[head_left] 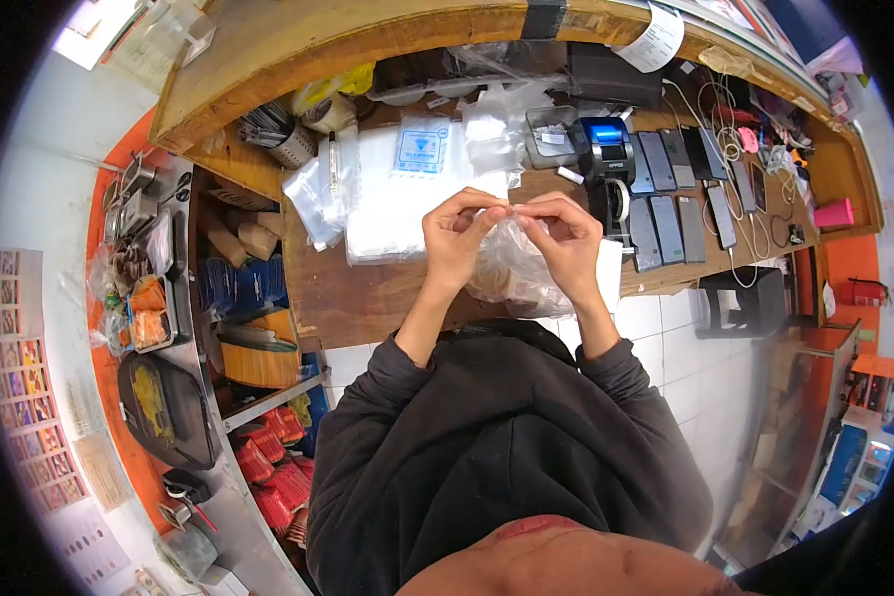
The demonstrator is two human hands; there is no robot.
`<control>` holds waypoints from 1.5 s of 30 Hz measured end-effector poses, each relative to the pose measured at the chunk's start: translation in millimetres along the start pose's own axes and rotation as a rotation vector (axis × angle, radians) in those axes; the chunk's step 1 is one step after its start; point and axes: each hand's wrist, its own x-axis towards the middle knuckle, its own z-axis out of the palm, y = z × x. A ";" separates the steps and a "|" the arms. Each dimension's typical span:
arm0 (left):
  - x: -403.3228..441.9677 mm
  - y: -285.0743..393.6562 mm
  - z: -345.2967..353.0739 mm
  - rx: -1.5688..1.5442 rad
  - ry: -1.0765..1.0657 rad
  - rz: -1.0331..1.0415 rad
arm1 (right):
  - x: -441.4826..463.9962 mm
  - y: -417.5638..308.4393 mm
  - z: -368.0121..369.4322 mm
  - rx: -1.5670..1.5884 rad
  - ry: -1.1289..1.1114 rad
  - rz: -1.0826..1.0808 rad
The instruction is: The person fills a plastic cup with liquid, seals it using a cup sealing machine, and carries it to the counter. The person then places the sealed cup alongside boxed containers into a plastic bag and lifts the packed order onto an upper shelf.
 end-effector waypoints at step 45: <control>11.2 -7.3 -6.7 -0.085 -0.136 -0.214 | 15.1 -22.0 -1.8 0.073 -0.076 0.222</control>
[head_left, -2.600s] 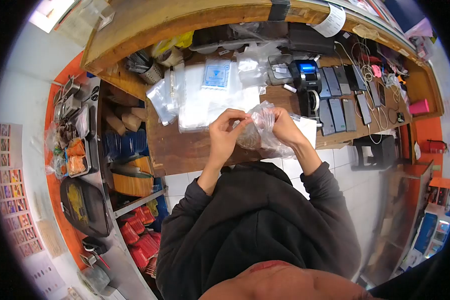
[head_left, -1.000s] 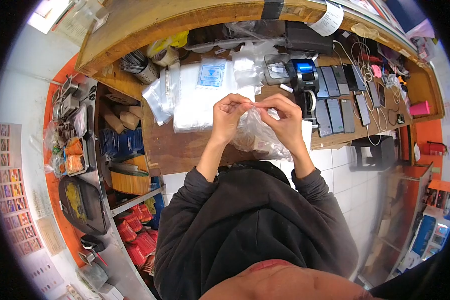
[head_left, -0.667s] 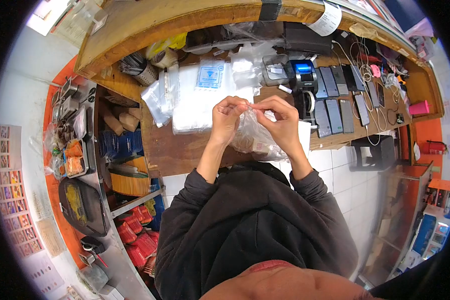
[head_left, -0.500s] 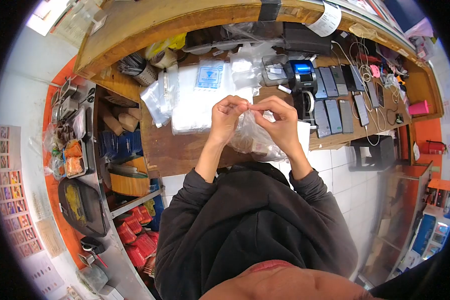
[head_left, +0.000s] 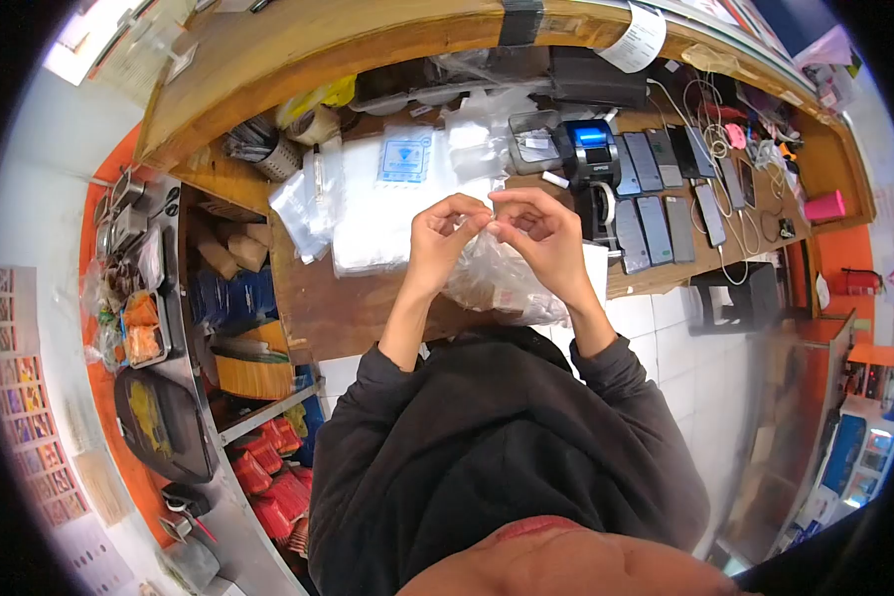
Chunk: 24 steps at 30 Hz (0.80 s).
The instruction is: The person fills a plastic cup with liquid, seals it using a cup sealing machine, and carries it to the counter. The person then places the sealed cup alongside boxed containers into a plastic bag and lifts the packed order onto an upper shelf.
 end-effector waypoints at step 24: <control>-26.5 12.1 42.9 1.049 0.133 0.404 | -3.1 53.6 -6.1 0.338 0.056 0.116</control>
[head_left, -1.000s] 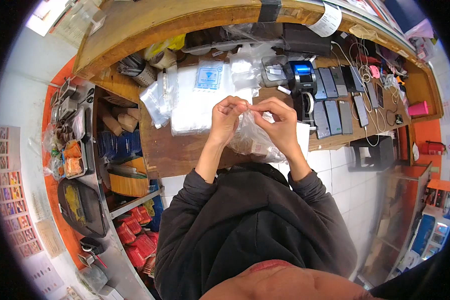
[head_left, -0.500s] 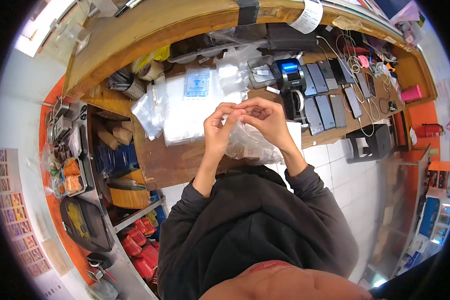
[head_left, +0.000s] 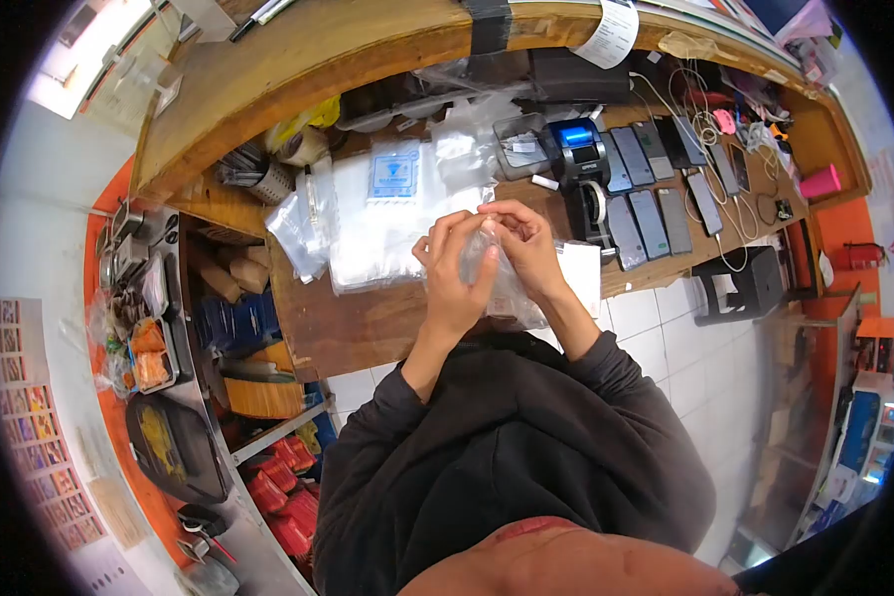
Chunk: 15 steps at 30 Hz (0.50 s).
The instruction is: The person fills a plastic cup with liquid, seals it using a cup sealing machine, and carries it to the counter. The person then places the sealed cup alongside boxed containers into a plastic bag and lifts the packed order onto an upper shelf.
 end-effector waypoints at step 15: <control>1.4 -17.7 32.0 -0.324 0.097 -0.054 | 5.3 -6.3 0.2 0.120 0.121 0.071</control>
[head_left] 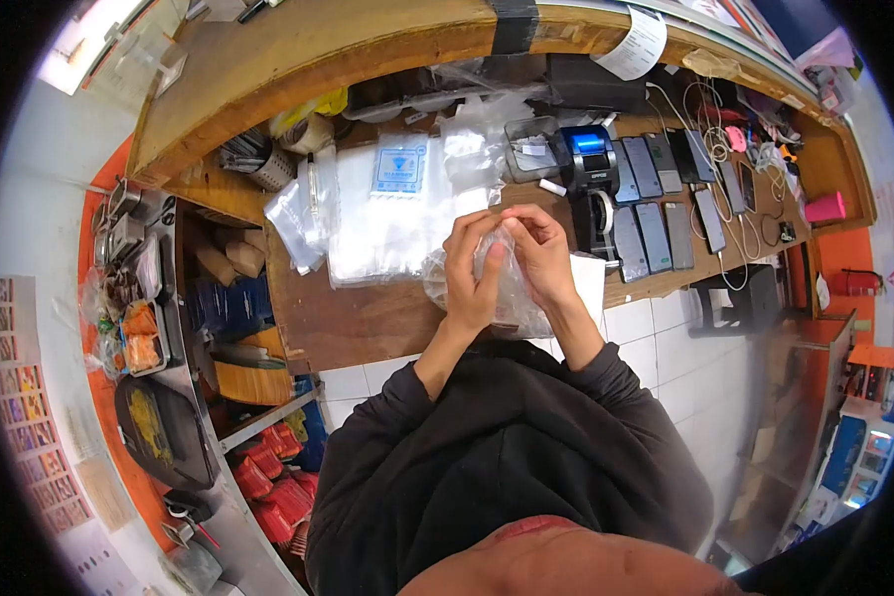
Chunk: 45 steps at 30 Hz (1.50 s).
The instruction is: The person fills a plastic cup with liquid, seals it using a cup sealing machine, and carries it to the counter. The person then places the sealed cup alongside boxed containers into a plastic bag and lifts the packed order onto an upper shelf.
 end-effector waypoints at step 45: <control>-35.3 -39.9 -74.3 0.111 -0.451 -0.121 | 1.8 -36.8 -0.1 -0.222 -0.062 -0.433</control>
